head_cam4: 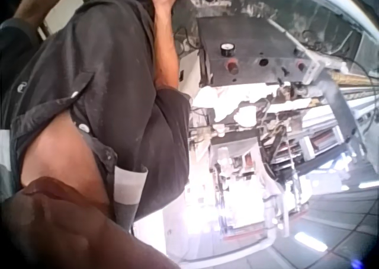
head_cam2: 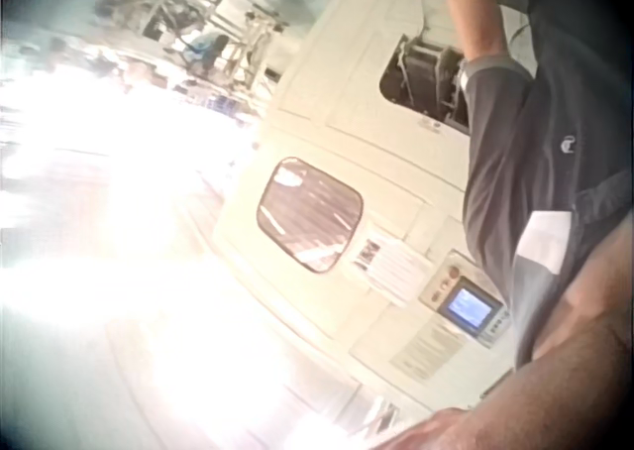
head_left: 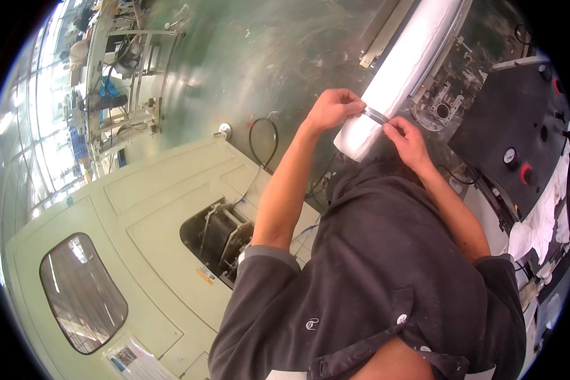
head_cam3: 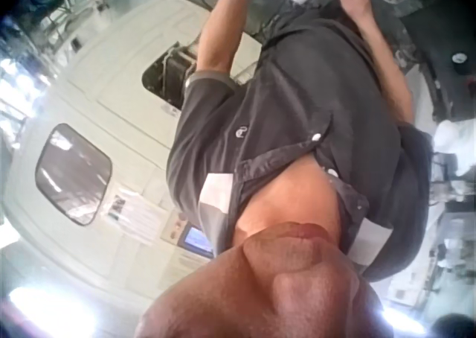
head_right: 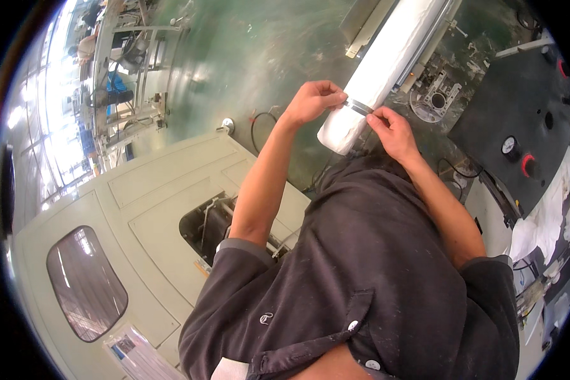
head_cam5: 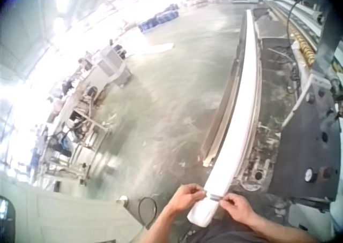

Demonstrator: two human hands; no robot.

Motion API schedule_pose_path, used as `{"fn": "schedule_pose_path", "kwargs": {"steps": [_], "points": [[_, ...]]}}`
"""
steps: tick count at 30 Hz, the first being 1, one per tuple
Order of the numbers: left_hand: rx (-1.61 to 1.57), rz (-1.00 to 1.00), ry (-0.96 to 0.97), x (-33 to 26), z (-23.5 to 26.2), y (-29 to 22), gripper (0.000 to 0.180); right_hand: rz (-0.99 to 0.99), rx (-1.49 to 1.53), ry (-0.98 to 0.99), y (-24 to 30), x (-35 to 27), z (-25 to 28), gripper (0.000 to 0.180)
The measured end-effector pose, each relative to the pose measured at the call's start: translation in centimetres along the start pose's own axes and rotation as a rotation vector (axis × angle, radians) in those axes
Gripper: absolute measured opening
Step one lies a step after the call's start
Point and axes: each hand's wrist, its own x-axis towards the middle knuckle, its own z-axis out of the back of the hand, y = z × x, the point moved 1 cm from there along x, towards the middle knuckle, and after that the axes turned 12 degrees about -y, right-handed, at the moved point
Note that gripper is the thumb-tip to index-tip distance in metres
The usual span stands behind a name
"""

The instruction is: The person tapes a strip of material around a white paper tube and then interacts with a control panel of a manufacturing machine.

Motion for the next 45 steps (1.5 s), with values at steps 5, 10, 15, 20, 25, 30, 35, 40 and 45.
{"fn": "schedule_pose_path", "kwargs": {"steps": [5,10,15,20,25,30,35,40,45], "points": [[0.025,-0.039,-0.078,-0.1,0.0,0.9,0.021,0.034,-0.057,-0.042,0.9,-0.1,-0.2,0.028],[-0.022,-0.018,-0.082,-0.1,0.0,1.1,0.02,0.037,-0.096,-0.031,1.1,0.2,-0.1,0.029],[-0.082,0.008,-0.075,-0.1,0.1,1.2,0.018,0.031,-0.084,-0.035,1.1,0.3,-0.5,0.026],[-0.139,0.02,0.004,0.5,0.2,1.6,0.017,-0.005,-0.029,-0.083,0.9,-0.1,-0.8,0.023],[-0.104,0.034,0.087,1.1,0.2,1.2,0.014,0.0,-0.13,-0.231,1.2,-1.3,-1.4,0.023],[-0.185,0.105,0.234,2.6,0.8,2.0,0.012,-0.038,-0.153,-0.399,2.8,-2.0,-3.1,0.025],[-0.193,0.136,0.328,4.2,2.4,2.8,0.014,0.002,-0.419,-0.457,5.9,-1.6,-4.5,0.028],[-0.254,0.076,0.43,4.6,2.2,2.6,0.012,-0.061,-0.388,-0.491,6.8,-1.5,-4.4,0.024],[-0.177,0.041,0.457,4.8,1.5,2.5,0.013,-0.051,-0.216,-0.519,4.4,-2.7,-4.0,0.027]]}}
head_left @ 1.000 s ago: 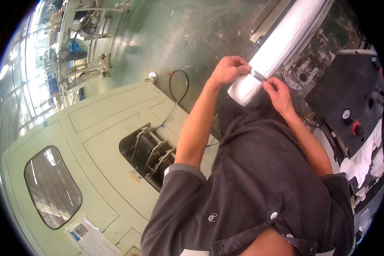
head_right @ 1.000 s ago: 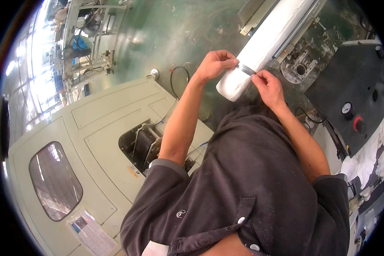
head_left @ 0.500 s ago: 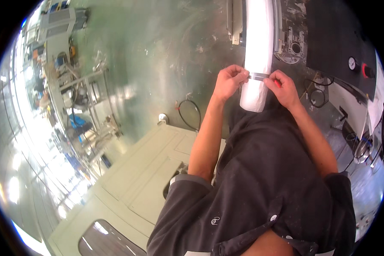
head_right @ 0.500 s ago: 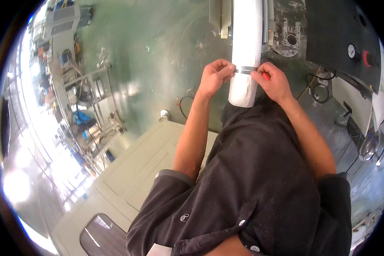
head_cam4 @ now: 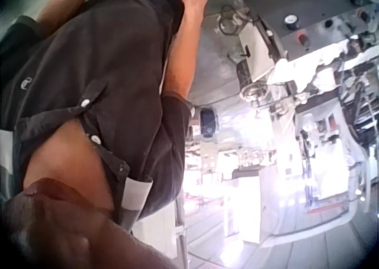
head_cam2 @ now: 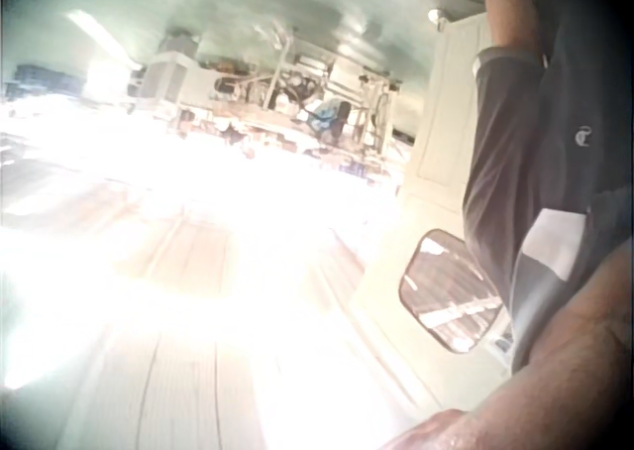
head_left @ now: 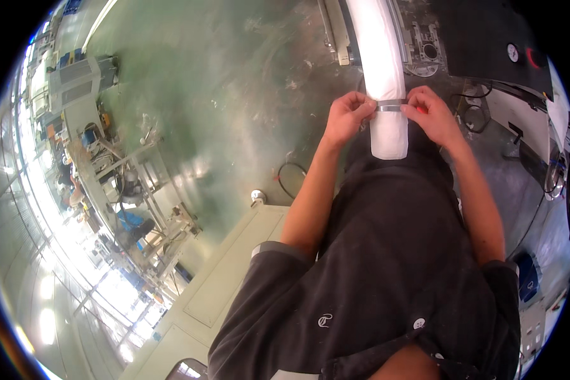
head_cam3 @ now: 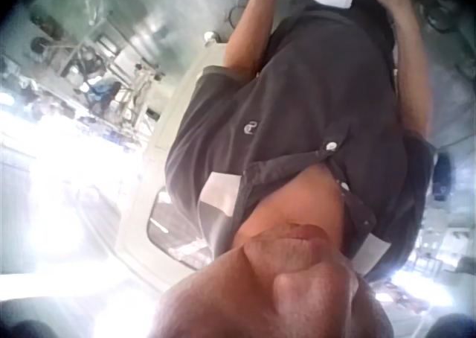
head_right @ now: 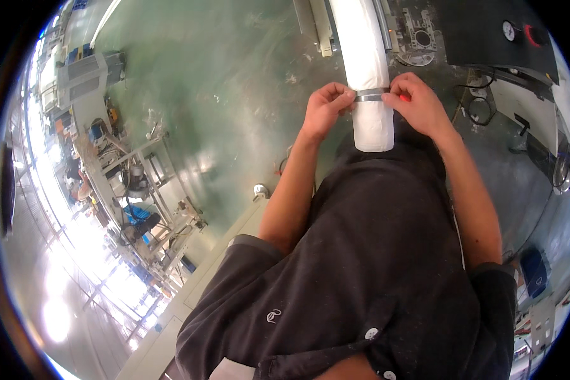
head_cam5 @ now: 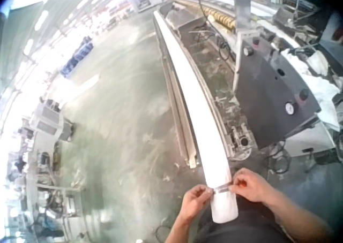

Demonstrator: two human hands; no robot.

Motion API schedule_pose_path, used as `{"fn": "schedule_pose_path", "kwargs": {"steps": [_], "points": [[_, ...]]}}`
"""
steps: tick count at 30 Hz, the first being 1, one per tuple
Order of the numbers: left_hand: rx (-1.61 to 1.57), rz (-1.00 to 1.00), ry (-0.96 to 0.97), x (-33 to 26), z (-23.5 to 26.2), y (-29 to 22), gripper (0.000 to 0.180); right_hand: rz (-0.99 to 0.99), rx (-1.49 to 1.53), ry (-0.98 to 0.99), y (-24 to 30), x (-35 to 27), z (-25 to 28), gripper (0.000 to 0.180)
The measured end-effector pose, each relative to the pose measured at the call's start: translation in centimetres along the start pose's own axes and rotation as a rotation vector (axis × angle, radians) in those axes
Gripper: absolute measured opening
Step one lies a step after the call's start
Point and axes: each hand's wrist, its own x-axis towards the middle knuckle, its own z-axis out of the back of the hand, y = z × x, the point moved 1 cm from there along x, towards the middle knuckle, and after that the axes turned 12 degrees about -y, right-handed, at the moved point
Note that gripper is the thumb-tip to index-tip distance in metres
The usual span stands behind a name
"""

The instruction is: The person tapes a strip of material around a white paper tube and then interacts with a control panel of a manufacturing machine.

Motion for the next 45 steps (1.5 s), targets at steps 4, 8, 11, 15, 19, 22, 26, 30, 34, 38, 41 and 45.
{"fn": "schedule_pose_path", "kwargs": {"steps": [4,8,11,15,19,22,26,30,34,38,41,45], "points": [[0.064,-0.017,-0.024,-0.2,-0.4,-0.2,0.016,-0.093,0.093,-0.014,-1.0,-0.6,-0.2,0.026],[0.185,-0.052,-0.063,-0.4,-0.6,-1.0,0.017,-0.09,0.103,-0.01,-0.9,-0.2,0.1,0.026],[0.211,-0.08,-0.05,0.0,0.0,-0.6,0.018,-0.067,0.073,0.028,-0.6,0.3,0.3,0.026],[0.206,-0.085,-0.031,0.2,0.3,-0.4,0.018,-0.08,0.067,0.046,-0.7,0.5,0.2,0.026],[0.152,-0.055,-0.016,0.3,0.4,-0.2,0.017,-0.078,0.057,0.037,-0.4,0.4,0.2,0.026],[0.216,-0.014,-0.01,0.3,0.6,-0.6,0.016,-0.083,0.054,0.038,-0.2,0.4,0.2,0.026],[0.2,-0.026,0.0,0.5,0.7,-0.7,0.017,-0.084,0.05,0.041,-0.2,0.5,0.2,0.027],[0.186,0.012,0.015,0.4,0.6,-1.2,0.017,-0.09,0.054,0.043,-0.3,0.5,0.2,0.027],[0.145,0.032,0.034,0.4,0.7,-1.2,0.016,-0.091,0.066,0.047,-0.4,0.6,0.1,0.027],[0.139,0.05,0.047,0.5,0.7,-1.4,0.016,-0.091,0.079,0.056,-0.8,0.7,0.1,0.024],[0.154,0.051,0.051,0.6,0.8,-1.3,0.016,-0.096,0.092,0.067,-0.8,0.7,0.1,0.024],[0.157,0.055,0.082,0.7,1.0,-1.3,0.016,-0.1,0.108,0.075,-0.9,0.8,0.1,0.024]]}}
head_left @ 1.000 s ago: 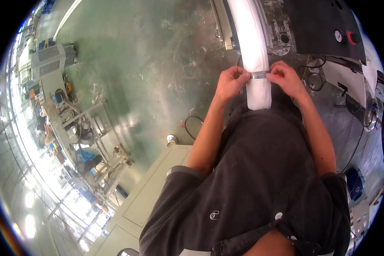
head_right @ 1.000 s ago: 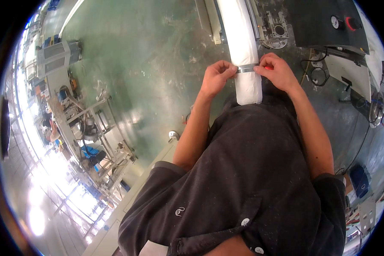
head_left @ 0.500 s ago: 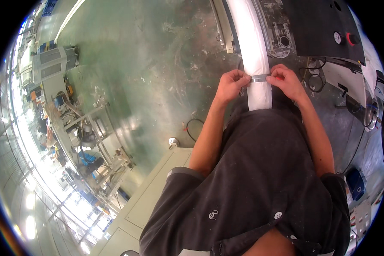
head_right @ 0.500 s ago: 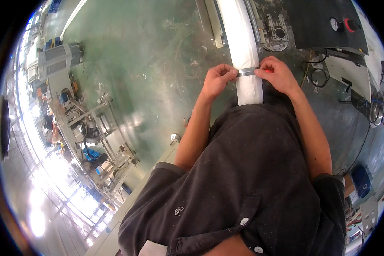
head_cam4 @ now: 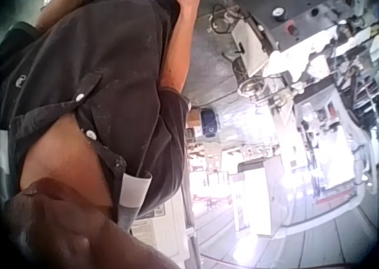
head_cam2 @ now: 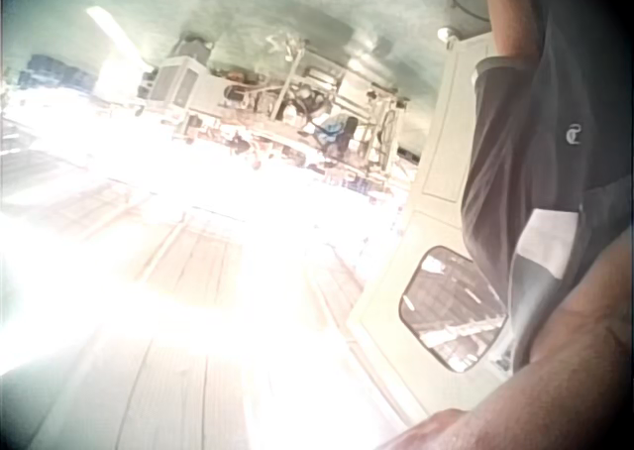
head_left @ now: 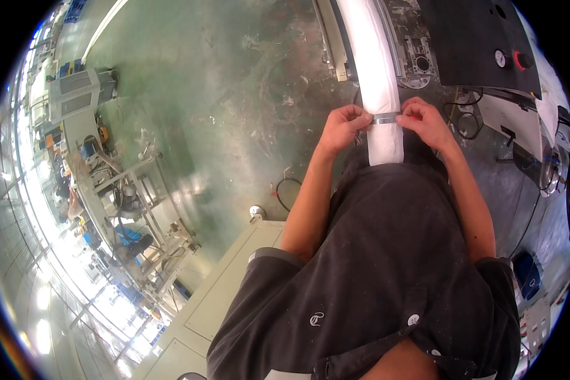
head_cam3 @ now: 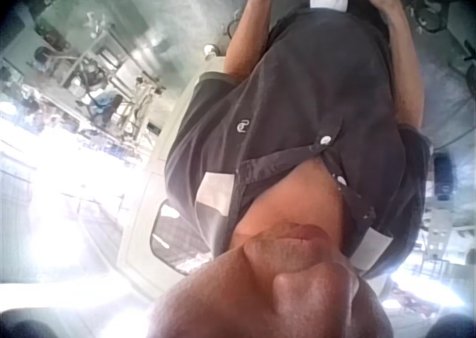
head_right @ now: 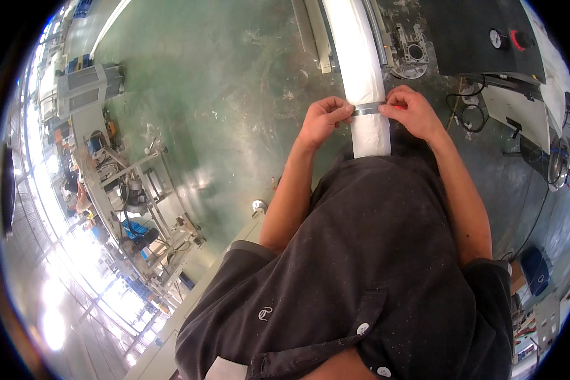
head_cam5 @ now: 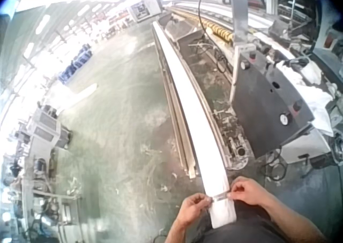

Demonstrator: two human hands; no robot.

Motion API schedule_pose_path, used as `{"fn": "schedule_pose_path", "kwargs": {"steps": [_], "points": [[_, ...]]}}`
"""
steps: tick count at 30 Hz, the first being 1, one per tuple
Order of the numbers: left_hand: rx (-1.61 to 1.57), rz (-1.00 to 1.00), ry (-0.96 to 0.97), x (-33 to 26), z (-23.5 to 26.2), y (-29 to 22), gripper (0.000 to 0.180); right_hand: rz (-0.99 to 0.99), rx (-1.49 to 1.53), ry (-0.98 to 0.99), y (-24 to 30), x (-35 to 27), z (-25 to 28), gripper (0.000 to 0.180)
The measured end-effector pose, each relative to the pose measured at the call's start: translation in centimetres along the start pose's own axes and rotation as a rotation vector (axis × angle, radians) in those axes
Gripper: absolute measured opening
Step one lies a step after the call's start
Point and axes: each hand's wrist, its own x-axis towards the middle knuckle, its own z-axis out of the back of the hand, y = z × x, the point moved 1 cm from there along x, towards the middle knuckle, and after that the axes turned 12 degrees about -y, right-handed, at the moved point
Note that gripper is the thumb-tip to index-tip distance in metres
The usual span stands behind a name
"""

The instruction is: The person tapes a strip of material around a white paper tube and then interacts with a control panel of a manufacturing machine.

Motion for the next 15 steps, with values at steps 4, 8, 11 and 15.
{"fn": "schedule_pose_path", "kwargs": {"steps": [4,8,11,15], "points": [[0.114,-0.031,0.028,0.5,0.4,-1.0,0.017,-0.019,-0.008,0.013,0.0,0.2,0.3,0.027],[0.182,-0.094,0.032,1.1,0.6,-1.6,0.017,-0.009,-0.029,0.011,0.5,0.1,0.4,0.025],[0.131,-0.089,0.057,1.3,0.7,-1.1,0.018,0.017,-0.035,-0.014,1.0,-0.2,0.4,0.024],[0.114,-0.076,0.055,1.0,0.7,-0.7,0.018,0.016,-0.026,-0.04,1.1,-0.4,0.1,0.024]]}}
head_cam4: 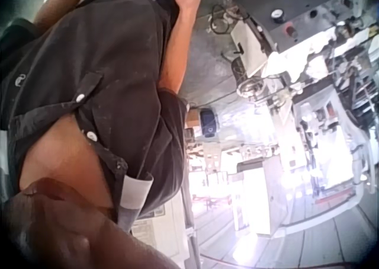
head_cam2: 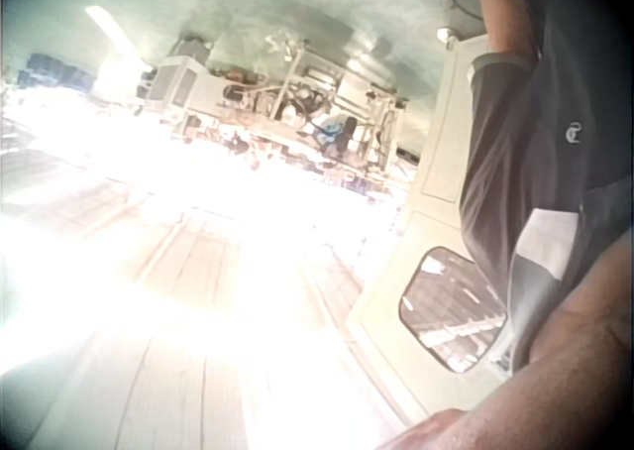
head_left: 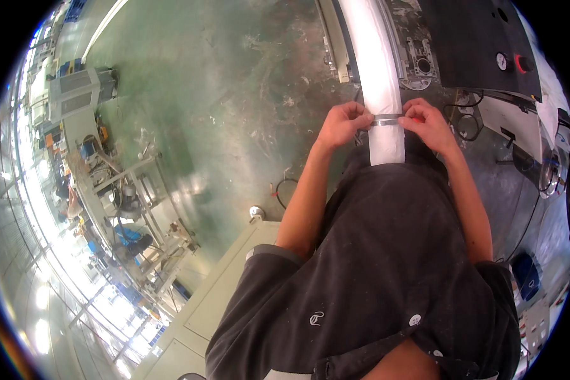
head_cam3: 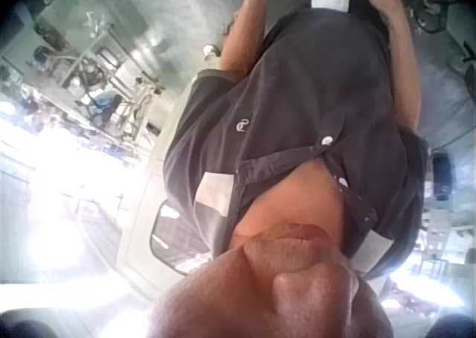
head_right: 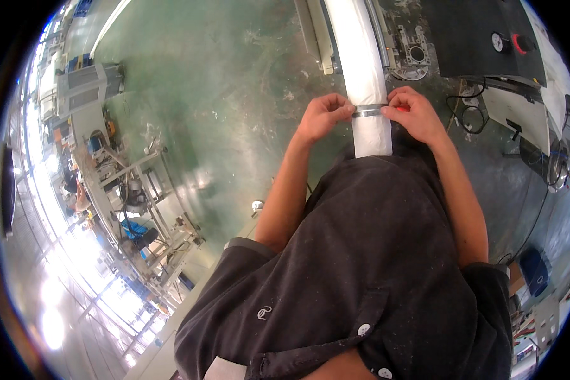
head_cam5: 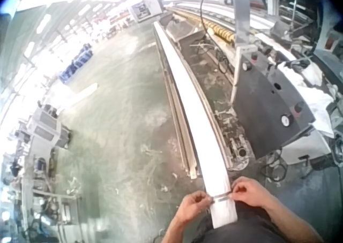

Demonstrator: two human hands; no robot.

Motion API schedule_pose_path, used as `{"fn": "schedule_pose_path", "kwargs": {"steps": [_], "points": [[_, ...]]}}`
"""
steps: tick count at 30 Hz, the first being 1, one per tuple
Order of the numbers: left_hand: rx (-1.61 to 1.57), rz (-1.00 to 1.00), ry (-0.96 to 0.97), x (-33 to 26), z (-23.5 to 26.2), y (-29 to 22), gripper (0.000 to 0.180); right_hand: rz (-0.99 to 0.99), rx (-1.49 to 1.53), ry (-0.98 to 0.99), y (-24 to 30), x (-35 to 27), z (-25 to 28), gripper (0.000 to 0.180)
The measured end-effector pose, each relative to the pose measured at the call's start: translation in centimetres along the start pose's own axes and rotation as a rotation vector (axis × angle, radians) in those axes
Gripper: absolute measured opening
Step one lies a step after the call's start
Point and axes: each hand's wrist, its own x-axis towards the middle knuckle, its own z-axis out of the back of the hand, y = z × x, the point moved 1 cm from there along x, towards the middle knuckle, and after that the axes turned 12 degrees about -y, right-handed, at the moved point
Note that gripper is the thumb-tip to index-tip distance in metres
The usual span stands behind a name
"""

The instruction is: The person tapes a strip of material around a white paper tube and then interacts with a control panel of a manufacturing machine.

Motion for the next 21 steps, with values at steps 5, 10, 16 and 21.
{"fn": "schedule_pose_path", "kwargs": {"steps": [5,10,16,21], "points": [[-0.039,0.011,-0.017,-0.24,-0.24,-0.18,0.014,-0.041,0.035,-0.041,-0.44,-0.16,-0.46,0.024],[-0.043,0.025,-0.008,-0.36,-0.3,-0.35,0.013,-0.06,0.05,-0.049,-0.73,-0.12,-0.54,0.024],[-0.064,0.013,0.002,-0.19,-0.1,0.03,0.011,-0.067,0.056,-0.035,-0.89,0.17,-0.63,0.026],[-0.1,0.032,0.005,-0.24,-0.09,0.14,0.011,-0.059,0.057,-0.035,-0.91,0.17,-0.65,0.027]]}}
